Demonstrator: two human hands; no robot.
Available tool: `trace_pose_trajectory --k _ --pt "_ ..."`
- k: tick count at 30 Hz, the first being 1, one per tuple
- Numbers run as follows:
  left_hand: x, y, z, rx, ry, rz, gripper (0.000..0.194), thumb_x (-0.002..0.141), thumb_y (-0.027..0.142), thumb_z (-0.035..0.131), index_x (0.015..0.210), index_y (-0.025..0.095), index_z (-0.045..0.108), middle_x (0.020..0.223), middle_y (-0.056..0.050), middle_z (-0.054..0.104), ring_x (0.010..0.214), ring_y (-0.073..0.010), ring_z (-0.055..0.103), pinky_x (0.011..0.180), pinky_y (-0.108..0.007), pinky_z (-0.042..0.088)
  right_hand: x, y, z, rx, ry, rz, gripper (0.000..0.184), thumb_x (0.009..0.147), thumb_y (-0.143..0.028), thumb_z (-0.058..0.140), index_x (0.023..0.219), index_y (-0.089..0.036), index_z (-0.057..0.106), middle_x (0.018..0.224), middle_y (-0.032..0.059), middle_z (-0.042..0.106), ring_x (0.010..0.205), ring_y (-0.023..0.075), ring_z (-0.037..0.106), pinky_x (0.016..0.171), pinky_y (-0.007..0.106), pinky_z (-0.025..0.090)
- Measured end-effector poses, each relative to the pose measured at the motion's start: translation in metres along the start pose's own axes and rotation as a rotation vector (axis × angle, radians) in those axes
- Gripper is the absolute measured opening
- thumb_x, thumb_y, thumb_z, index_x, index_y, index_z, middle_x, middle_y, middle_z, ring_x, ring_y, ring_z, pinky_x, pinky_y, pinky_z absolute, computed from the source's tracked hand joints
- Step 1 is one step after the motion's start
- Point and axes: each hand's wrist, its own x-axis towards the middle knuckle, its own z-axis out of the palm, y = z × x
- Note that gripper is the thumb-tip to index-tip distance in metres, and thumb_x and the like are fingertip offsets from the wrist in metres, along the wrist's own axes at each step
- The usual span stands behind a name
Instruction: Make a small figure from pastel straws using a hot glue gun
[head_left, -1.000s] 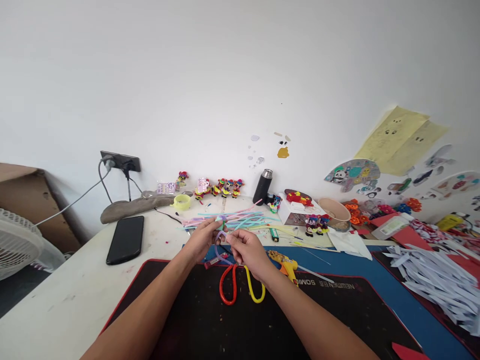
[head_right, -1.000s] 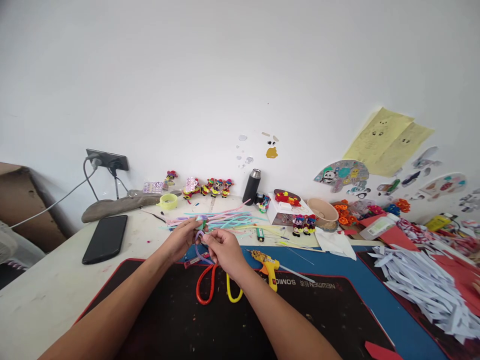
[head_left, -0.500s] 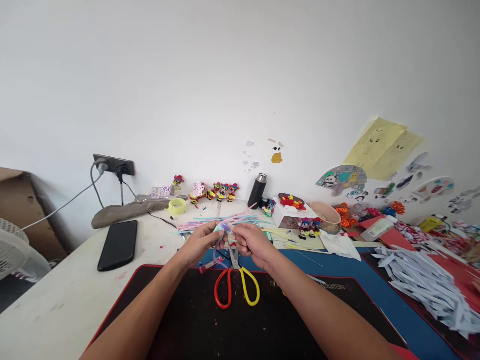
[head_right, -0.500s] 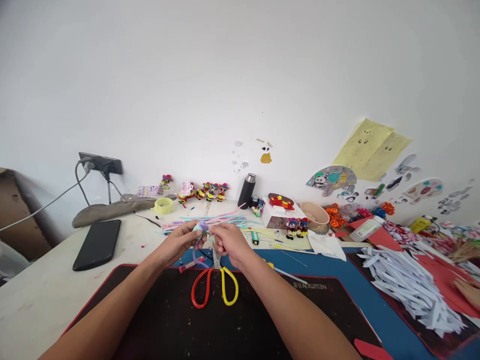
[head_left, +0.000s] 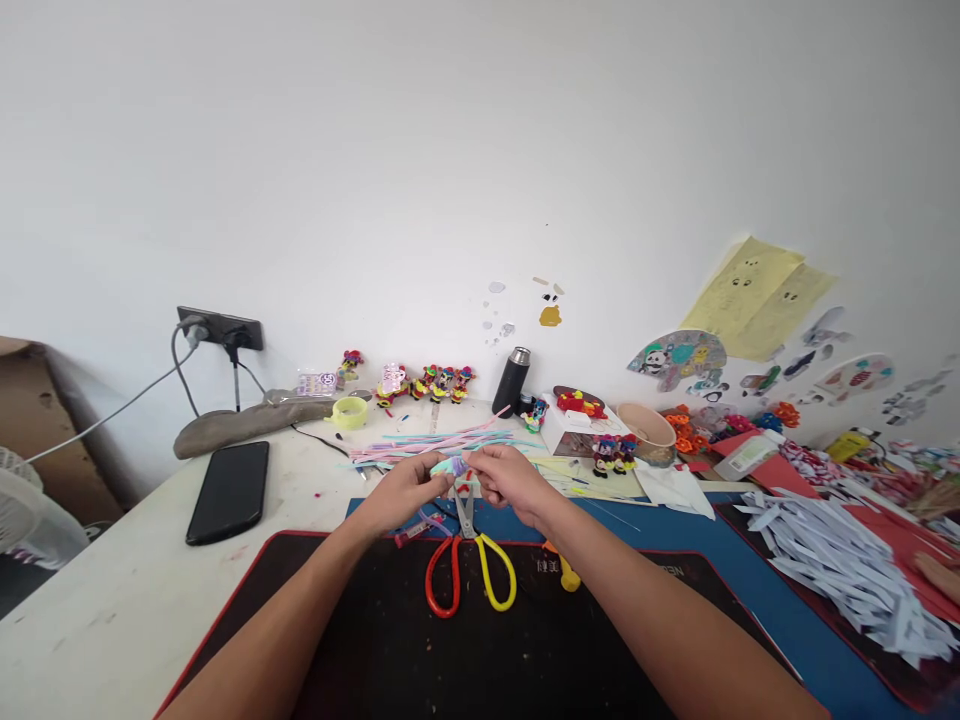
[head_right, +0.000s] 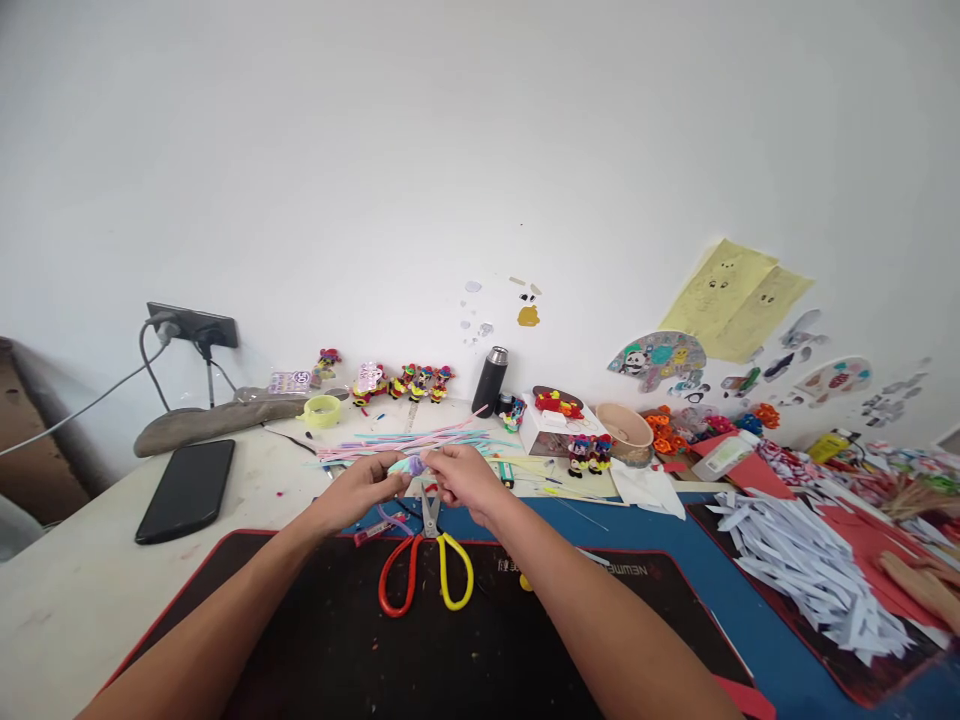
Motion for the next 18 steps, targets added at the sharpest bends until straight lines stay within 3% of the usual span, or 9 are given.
trace_pose_trajectory --k 7,11,14,18 --pt "-0.002 -0.005 0.003 0.205 -0.026 0.081 0.022 0.089 0.035 0.062 0.093 0.018 0.075 0.08 -0.002 0.066 0.071 -0.0192 0.053 0.064 -0.027 0.04 -0.002 0.004 -0.004 -0.088 -0.013 -0.005 0.046 0.079 -0.05 0.077 0.062 -0.023 0.044 0.043 -0.0106 0.036 0.035 0.0076 0.036 0.037 0.021 0.018" --pt "-0.004 -0.007 0.007 0.375 -0.068 0.076 0.027 0.088 0.031 0.057 0.105 0.018 0.075 0.083 -0.001 0.068 0.071 -0.0187 0.053 0.065 -0.027 0.038 0.003 0.013 -0.01 -0.318 0.029 -0.061 0.045 0.08 -0.051 0.076 0.061 -0.023 0.047 0.041 -0.0089 0.04 0.036 0.0096 0.042 0.038 0.021 0.025" --pt "-0.005 -0.007 0.009 0.505 -0.104 0.056 0.023 0.087 0.029 0.055 0.097 0.016 0.071 0.078 0.0 0.063 0.069 -0.0174 0.051 0.064 -0.027 0.034 0.009 0.02 -0.013 -0.451 0.055 -0.092 0.043 0.083 -0.05 0.073 0.062 -0.022 0.049 0.04 -0.0084 0.042 0.037 0.0102 0.043 0.039 0.022 0.028" --pt "-0.004 -0.007 0.009 0.555 -0.101 0.048 0.015 0.086 0.028 0.054 0.084 0.018 0.065 0.072 0.002 0.057 0.067 -0.0169 0.048 0.063 -0.028 0.032 0.013 0.025 -0.014 -0.408 0.074 -0.103 0.043 0.087 -0.049 0.068 0.063 -0.022 0.046 0.04 -0.008 0.044 0.038 0.0102 0.045 0.04 0.021 0.029"
